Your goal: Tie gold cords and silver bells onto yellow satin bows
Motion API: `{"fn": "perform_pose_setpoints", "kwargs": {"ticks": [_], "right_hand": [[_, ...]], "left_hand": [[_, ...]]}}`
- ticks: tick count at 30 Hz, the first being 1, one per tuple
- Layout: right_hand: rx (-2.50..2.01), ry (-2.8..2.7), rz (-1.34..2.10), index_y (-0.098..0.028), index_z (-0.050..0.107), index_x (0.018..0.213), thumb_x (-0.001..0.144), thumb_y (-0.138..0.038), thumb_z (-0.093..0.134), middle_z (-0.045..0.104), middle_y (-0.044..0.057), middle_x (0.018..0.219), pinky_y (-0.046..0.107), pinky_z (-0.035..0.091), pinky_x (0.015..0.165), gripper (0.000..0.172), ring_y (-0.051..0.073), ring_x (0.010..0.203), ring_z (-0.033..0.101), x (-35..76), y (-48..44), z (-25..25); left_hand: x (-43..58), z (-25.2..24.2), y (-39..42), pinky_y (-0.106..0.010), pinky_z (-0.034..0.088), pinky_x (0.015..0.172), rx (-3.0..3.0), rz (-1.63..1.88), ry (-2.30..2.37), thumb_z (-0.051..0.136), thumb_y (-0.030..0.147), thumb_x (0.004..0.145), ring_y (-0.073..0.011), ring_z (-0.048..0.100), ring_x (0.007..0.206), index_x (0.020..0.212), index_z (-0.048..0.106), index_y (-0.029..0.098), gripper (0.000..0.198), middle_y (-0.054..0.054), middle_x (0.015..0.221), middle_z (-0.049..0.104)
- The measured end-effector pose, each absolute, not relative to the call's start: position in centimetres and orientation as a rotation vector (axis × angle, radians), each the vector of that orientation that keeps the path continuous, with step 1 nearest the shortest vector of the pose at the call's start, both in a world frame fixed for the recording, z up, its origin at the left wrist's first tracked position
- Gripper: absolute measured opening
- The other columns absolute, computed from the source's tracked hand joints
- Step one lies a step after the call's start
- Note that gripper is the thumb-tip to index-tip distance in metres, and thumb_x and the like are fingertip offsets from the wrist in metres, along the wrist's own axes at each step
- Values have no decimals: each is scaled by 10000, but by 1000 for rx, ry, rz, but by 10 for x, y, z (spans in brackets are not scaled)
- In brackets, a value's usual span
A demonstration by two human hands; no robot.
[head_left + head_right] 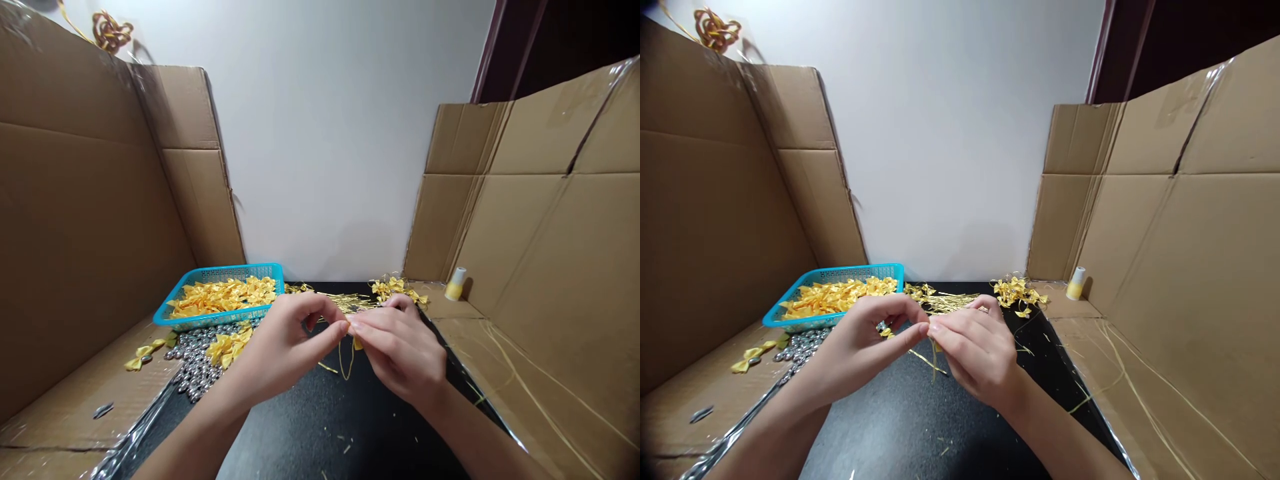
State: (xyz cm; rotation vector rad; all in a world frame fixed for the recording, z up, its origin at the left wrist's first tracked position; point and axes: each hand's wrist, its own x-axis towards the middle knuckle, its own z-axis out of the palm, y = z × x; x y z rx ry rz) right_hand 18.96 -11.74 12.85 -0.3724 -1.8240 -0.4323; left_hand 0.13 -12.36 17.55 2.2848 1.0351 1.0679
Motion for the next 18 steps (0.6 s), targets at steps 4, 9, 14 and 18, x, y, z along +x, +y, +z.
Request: {"fn": "perform_pose_setpoints", "kwargs": {"ticks": [4,9,14,18], "right_hand": [[-354,-1820,-548,-223,621,1145,857,-48,563,782,40,948,367,456,783,342,184,837,741,192,-117,127],[-341,-1801,-581,-203,624,1126,856,-53,567,784,54,909,363,447,819,314,183,839,743,195,-118,129],[-320,-1800,-558,-203,618,1110,855,-49,553,784,48,892,362,447,805,304,170,795,740,196,-117,131],[-330,-1774,-485,-256,619,1105,867,-76,554,787,12,905,361,453,822,306,153,756,738,195,-116,131]], "left_hand": [[4,176,-126,-220,383,555,2223,1096,977,604,300,870,-112,492,598,712,638,160,214,9,640,609],[8,176,-126,-219,399,557,2157,1099,886,621,300,863,-116,500,599,716,648,154,209,2,637,609],[7,175,-125,-222,423,596,2093,1070,833,631,299,865,-124,533,648,725,657,151,205,-15,689,654],[7,175,-124,-235,430,612,2082,1067,818,635,303,862,-134,551,667,723,661,158,203,-22,710,676]]}}
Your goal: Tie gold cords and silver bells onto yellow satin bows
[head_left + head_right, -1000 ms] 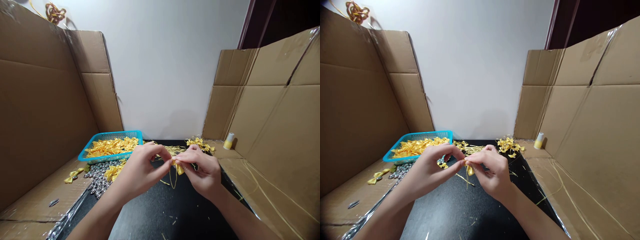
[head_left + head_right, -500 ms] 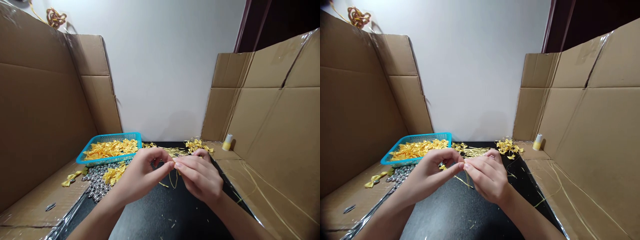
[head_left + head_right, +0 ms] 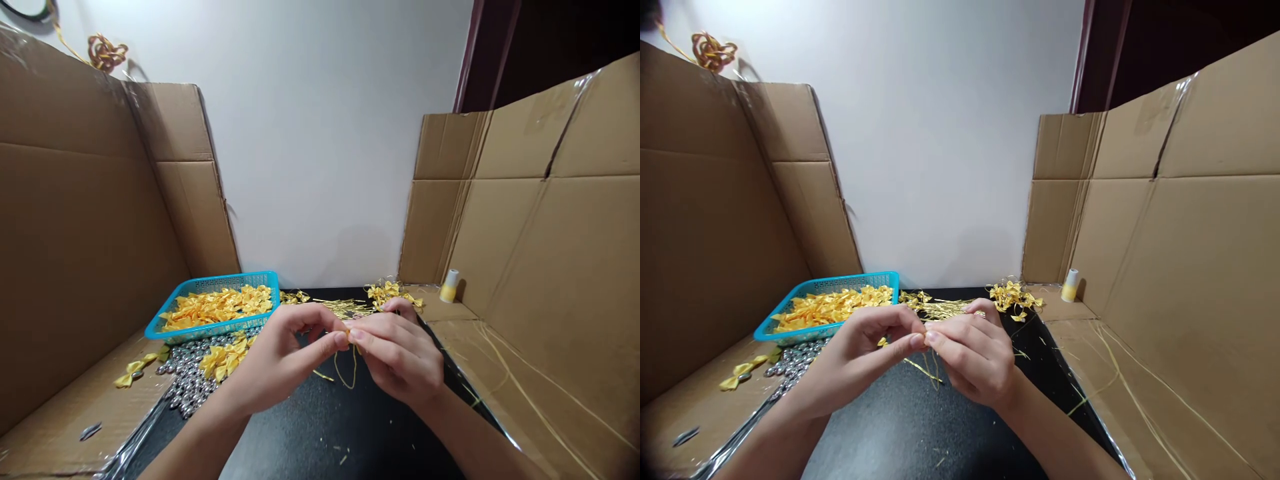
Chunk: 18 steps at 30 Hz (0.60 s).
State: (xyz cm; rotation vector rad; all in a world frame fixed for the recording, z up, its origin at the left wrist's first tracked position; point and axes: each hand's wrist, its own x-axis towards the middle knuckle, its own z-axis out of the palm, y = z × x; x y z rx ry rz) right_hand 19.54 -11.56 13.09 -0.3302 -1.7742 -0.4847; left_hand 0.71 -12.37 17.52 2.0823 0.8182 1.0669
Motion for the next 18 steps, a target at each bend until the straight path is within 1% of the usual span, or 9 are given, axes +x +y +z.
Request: {"fn": "perform_pose_setpoints", "kwargs": {"ticks": [3,5,9,13,16,18], "right_hand": [[-321,-1722,-344,-283,645,1023,862,-79,581,785,-19,867,373,449,872,268,143,717,736,192,-113,131],[-314,-1680,-246,-289,664,951,858,-90,603,779,-29,847,382,464,877,228,146,725,733,190,-112,133],[-281,-1637,-189,-281,691,889,843,-130,640,752,12,884,393,532,782,166,187,821,702,187,-113,137],[-261,-1602,-183,-258,710,901,801,-77,661,730,33,880,383,538,729,213,189,791,665,187,-115,137],[-234,-1597,-45,-255,718,928,771,-38,676,732,23,845,381,531,715,271,186,747,671,186,-115,135],[-214,-1586,75,-262,721,939,776,-42,681,737,13,814,380,526,705,276,181,715,676,185,-116,135]], "left_hand": [[8,175,-123,-253,418,607,2143,1110,852,648,306,850,-143,551,658,719,673,169,191,-24,699,681],[7,174,-124,-271,406,620,2216,1169,917,647,307,850,-150,539,661,741,691,183,171,-23,700,678],[5,173,-125,-291,376,639,2322,1222,1002,622,318,867,-156,510,672,783,702,213,156,-11,707,666],[4,175,-128,-287,366,642,2305,1230,1023,614,318,867,-148,503,671,783,690,215,153,1,704,650],[4,177,-128,-277,370,631,2249,1219,1009,619,316,858,-139,493,658,775,679,203,153,5,691,632],[5,177,-128,-271,370,617,2216,1207,1002,618,308,854,-133,475,639,755,670,193,160,6,680,622]]}}
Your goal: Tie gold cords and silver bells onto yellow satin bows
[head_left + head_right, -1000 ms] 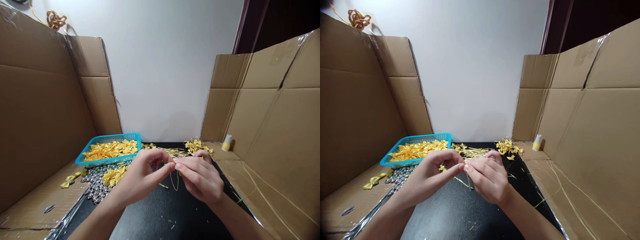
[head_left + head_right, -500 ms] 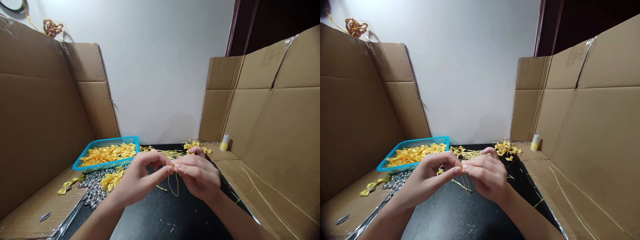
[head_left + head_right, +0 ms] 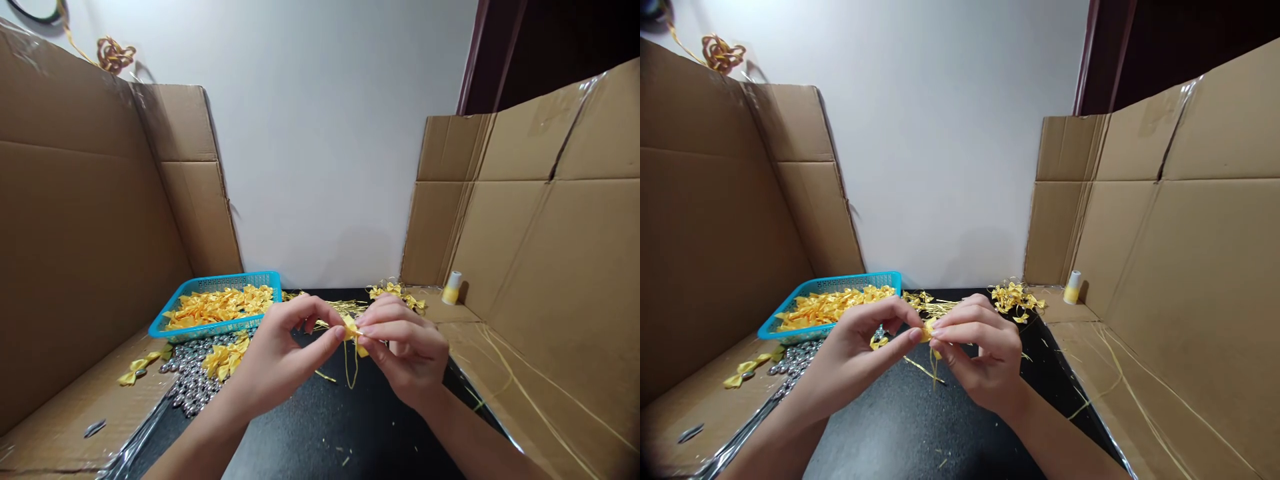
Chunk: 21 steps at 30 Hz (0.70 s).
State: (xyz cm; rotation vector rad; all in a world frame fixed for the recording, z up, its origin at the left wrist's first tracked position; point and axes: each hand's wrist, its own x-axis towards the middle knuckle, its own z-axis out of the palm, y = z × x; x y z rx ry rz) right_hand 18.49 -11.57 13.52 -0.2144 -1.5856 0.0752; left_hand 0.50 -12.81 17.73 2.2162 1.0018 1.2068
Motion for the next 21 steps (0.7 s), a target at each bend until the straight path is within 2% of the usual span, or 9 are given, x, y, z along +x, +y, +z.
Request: {"fn": "perform_pose_setpoints", "kwargs": {"ticks": [3,7,10,12,15,18,21], "right_hand": [[-208,-1579,195,-264,730,918,808,-85,688,739,10,788,372,515,700,215,172,696,680,183,-116,137],[-192,-1700,287,-287,734,940,822,-240,734,744,7,803,365,512,716,127,167,723,672,190,-112,143],[-91,-1842,384,-282,723,1052,751,-360,798,747,30,886,370,506,780,320,183,810,667,204,-108,147],[-92,-1841,531,-271,724,1071,787,-395,760,734,45,933,370,501,815,312,191,873,653,214,-106,148],[-247,-1806,743,-264,739,1025,906,-331,633,716,45,953,343,500,838,173,179,928,639,222,-105,149],[-361,-1889,879,-255,734,1020,919,-254,620,709,35,985,303,488,862,153,157,957,640,221,-104,149],[-382,-1953,1047,-227,711,1036,934,-272,594,695,39,1003,291,487,862,162,150,964,638,217,-103,149]], "left_hand": [[5,177,-127,-262,362,586,2186,1175,1003,622,309,847,-128,452,616,741,663,182,170,7,662,603],[5,175,-126,-247,362,559,2180,1160,980,615,303,857,-123,455,604,769,668,181,160,7,672,611],[4,175,-125,-232,375,573,2242,1201,930,607,264,873,-114,485,618,796,668,187,125,13,694,634],[3,176,-124,-222,386,597,2319,1209,874,609,229,879,-108,516,645,812,666,194,95,20,710,645],[0,178,-122,-210,394,620,2439,1156,772,609,181,883,-101,538,677,828,660,206,79,27,748,662],[-4,177,-119,-209,396,629,2522,1070,708,612,178,891,-104,537,689,837,662,211,81,25,760,673],[-7,176,-117,-207,402,650,2565,996,624,624,180,894,-100,543,679,830,661,207,78,27,740,682]]}}
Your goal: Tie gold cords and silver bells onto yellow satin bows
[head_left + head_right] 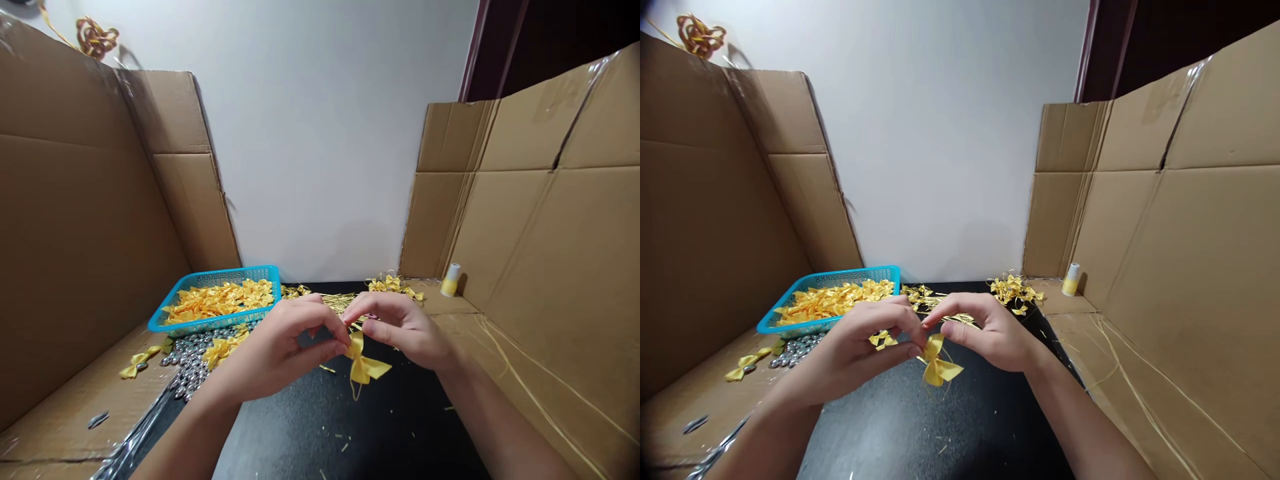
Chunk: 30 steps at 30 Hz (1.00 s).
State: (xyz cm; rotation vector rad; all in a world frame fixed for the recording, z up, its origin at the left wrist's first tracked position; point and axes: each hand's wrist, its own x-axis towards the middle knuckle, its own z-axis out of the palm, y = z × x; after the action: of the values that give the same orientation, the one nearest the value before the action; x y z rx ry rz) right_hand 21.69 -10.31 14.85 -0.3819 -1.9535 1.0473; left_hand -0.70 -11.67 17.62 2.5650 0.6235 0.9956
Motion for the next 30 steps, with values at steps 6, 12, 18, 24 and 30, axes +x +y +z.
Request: {"fn": "perform_pose_setpoints", "kwargs": {"ticks": [6,12,18,24,30], "right_hand": [[-424,-2054,945,-192,684,921,850,-202,686,663,11,843,272,483,769,71,129,807,607,216,-107,150],[-357,-2111,368,-211,695,799,816,-194,728,576,2,809,295,433,731,40,133,763,530,213,-116,157],[-362,-2116,184,-215,662,820,860,-216,695,578,-9,800,334,373,777,52,141,776,508,212,-120,156],[-458,-2149,94,-209,595,826,902,-164,613,572,-8,820,341,338,782,90,149,797,497,210,-119,156],[-495,-2171,156,-202,529,849,910,-155,568,538,-3,883,341,334,827,86,151,856,495,208,-119,156]], "left_hand": [[-10,177,-112,-216,426,701,2608,874,489,630,169,893,-101,594,694,852,668,189,60,6,773,706],[-8,177,-114,-198,408,640,2576,895,512,639,164,884,-92,556,662,833,669,191,65,22,729,680],[-5,176,-115,-205,384,595,2511,914,602,618,209,898,-94,501,631,809,671,184,106,22,695,640],[-4,177,-113,-217,405,610,2448,971,647,606,228,901,-101,529,658,805,666,177,124,5,727,650],[-5,178,-114,-215,413,622,2445,982,628,623,198,883,-100,548,671,788,664,174,107,5,727,674]]}}
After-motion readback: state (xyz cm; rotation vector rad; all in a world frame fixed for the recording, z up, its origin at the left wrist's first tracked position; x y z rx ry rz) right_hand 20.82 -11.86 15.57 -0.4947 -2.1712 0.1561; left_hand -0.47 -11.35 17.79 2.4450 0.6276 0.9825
